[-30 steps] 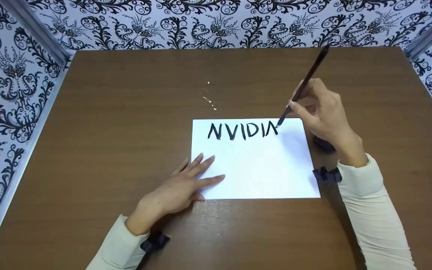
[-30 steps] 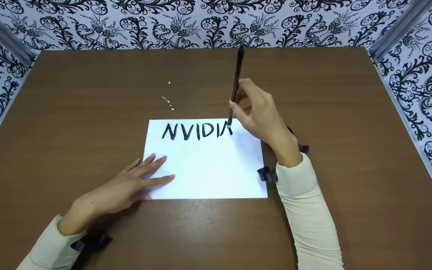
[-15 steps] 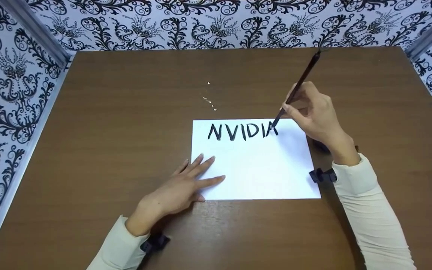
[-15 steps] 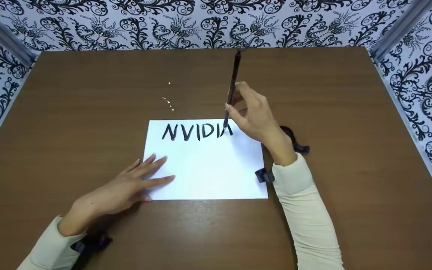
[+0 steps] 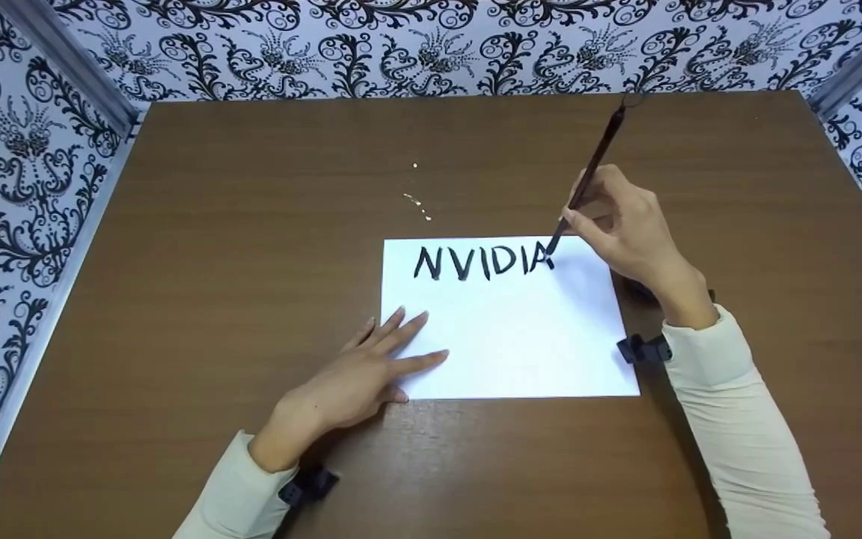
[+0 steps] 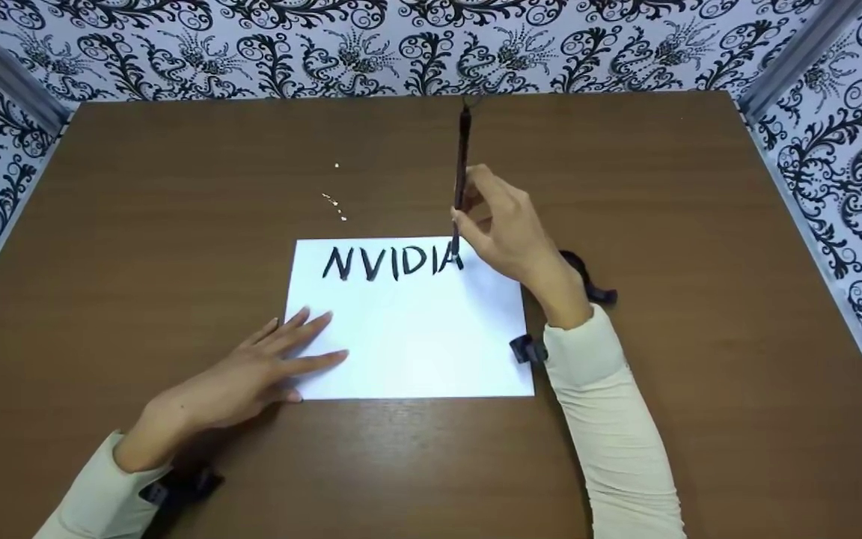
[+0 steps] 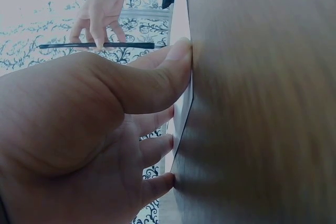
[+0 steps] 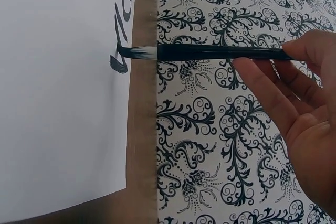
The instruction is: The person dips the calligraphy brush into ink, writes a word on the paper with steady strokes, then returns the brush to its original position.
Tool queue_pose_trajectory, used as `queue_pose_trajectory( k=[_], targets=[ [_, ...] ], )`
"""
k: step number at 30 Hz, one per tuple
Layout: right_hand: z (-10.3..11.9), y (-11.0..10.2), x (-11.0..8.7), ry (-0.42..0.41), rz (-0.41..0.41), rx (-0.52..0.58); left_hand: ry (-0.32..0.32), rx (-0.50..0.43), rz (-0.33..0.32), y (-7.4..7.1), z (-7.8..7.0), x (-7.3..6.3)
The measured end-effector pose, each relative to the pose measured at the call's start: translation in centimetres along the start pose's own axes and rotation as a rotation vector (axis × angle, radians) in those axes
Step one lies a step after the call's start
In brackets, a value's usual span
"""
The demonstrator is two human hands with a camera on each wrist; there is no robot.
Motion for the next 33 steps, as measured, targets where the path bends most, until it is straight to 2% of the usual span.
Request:
queue_pose_trajectory(
  k=[14, 22, 33],
  targets=[
    [-0.06, -0.14, 0.01, -0.005, 0.020, -0.037, -0.004, -0.008, 0.002, -0.06, -0.01, 0.03],
    [0.36, -0.33, 0.11, -0.052, 0.012, -0.054, 0.000, -0.004, -0.006, 0.00, 0.05, 0.11],
    [0.40, -0.51, 0.10, -0.030, 0.002, -0.061, -0.007, -0.017, 0.000, 0.06, 0.09, 0.01]
  ],
)
Point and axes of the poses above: each hand's wrist, its own x-axis towards the middle knuckle, its own y-axis out of the palm, z = x × y, the point moved 9 cm from there along x, towards the middle knuckle, and after that the axes turned 12 degrees about x, right-handed, at the moved point
